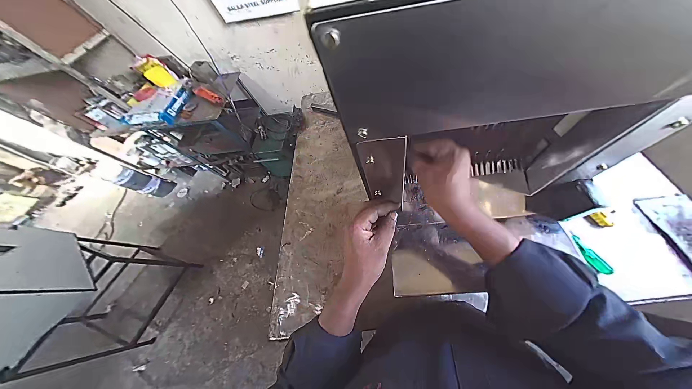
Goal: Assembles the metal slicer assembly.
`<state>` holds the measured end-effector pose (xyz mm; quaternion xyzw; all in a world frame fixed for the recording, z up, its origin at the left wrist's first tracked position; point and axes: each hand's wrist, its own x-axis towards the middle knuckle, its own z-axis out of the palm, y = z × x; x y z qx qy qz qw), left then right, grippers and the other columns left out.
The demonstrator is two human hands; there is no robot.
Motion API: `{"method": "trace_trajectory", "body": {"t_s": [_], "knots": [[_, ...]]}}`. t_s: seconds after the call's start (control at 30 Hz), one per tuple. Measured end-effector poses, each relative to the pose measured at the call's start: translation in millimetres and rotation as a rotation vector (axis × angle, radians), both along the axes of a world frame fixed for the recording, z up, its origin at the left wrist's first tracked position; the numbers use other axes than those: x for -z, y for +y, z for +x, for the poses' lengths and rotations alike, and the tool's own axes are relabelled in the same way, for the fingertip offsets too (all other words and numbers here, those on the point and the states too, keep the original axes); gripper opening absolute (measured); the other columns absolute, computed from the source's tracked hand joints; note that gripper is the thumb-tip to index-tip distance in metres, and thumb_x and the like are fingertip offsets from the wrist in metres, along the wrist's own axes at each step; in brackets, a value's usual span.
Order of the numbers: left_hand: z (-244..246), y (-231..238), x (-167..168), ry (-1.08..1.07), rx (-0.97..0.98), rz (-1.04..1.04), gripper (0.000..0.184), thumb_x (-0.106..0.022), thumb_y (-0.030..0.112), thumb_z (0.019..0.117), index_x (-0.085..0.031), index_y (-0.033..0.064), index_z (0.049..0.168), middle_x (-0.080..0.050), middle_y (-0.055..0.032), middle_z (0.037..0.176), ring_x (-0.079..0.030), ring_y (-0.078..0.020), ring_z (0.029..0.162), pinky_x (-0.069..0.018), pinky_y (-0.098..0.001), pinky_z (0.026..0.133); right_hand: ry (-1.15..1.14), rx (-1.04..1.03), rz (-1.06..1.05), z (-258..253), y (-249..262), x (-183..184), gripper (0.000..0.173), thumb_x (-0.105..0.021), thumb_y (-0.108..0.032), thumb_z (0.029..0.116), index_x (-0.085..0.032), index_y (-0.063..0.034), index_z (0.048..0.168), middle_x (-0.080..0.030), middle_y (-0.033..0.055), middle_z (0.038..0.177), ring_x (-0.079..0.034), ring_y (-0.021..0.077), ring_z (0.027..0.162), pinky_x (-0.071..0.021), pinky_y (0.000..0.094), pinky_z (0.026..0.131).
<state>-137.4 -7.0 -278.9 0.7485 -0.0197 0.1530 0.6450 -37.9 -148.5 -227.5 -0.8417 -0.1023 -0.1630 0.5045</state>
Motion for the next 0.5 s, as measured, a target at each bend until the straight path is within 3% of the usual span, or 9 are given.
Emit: {"method": "trace_trajectory", "body": {"t_s": [0.07,0.13,0.2,0.3,0.4,0.5], "knots": [[0.0,3.1,2.1,-0.031,0.019,-0.017,0.018,-0.06,0.003,0.0989,-0.074,-0.0015,0.11,-0.072,-0.0102,0.108,-0.069,-0.0112,0.072,-0.0618,-0.0248,0.062,0.183,-0.049,-0.228,-6.9,-4.8,32.5,0.012,-0.067,-0.012,0.0943,-0.078,-0.0054,0.095,-0.07,0.0131,0.093,-0.068,0.0279,0.085,-0.0557,0.0522,0.076],[1.0,5.3,3.5,-0.044,0.039,-0.041,0.018,-0.061,0.002,0.0987,-0.074,-0.0031,0.11,-0.071,-0.0112,0.109,-0.069,-0.011,0.07,-0.0617,-0.0244,0.06,0.151,-0.043,-0.333,-9.2,-5.1,50.5,0.009,-0.069,-0.011,0.0915,-0.077,-0.0055,0.09,-0.071,0.0114,0.091,-0.069,0.0279,0.086,-0.0559,0.0515,0.076],[-1.2,7.8,5.3,-0.03,0.054,-0.048,0.018,-0.06,0.002,0.0988,-0.074,-0.0032,0.11,-0.071,-0.0112,0.109,-0.069,-0.0109,0.069,-0.0619,-0.0242,0.059,0.015,-0.018,-0.384,-5.9,-3.6,45.0,0.008,-0.072,-0.01,0.0876,-0.075,-0.0027,0.089,-0.07,0.0139,0.094,-0.069,0.0309,0.089,-0.0566,0.0533,0.075],[1.6,13.8,5.9,-0.054,0.093,-0.058,0.019,-0.06,0.004,0.0996,-0.074,-0.0026,0.111,-0.071,-0.0116,0.109,-0.069,-0.0119,0.069,-0.0619,-0.025,0.058,-0.249,0.067,-0.405,0.2,-2.2,30.6,0.007,-0.075,-0.008,0.0805,-0.071,-0.0019,0.083,-0.068,0.014,0.09,-0.068,0.0284,0.078,-0.056,0.0456,0.064],[0.2,16.1,10.1,-0.067,0.108,-0.082,0.019,-0.06,0.003,0.0993,-0.073,-0.0032,0.11,-0.07,-0.0122,0.109,-0.069,-0.0124,0.069,-0.062,-0.0256,0.057,-0.473,0.112,-0.36,-3.7,-5.8,27.2,0.008,-0.073,-0.009,0.0846,-0.074,-0.0023,0.088,-0.066,0.0129,0.085,-0.065,0.0236,0.071,-0.054,0.0355,0.06],[2.1,17.1,9.5,-0.057,0.117,-0.067,0.018,-0.061,0.004,0.0994,-0.074,-0.0022,0.11,-0.07,-0.0116,0.108,-0.069,-0.0127,0.068,-0.0617,-0.0255,0.056,-0.548,0.132,-0.337,-1.4,-5.1,32.3,0.012,-0.072,-0.008,0.086,-0.077,-0.0016,0.095,-0.066,0.0133,0.084,-0.065,0.0231,0.071,-0.0543,0.0332,0.06]]}}
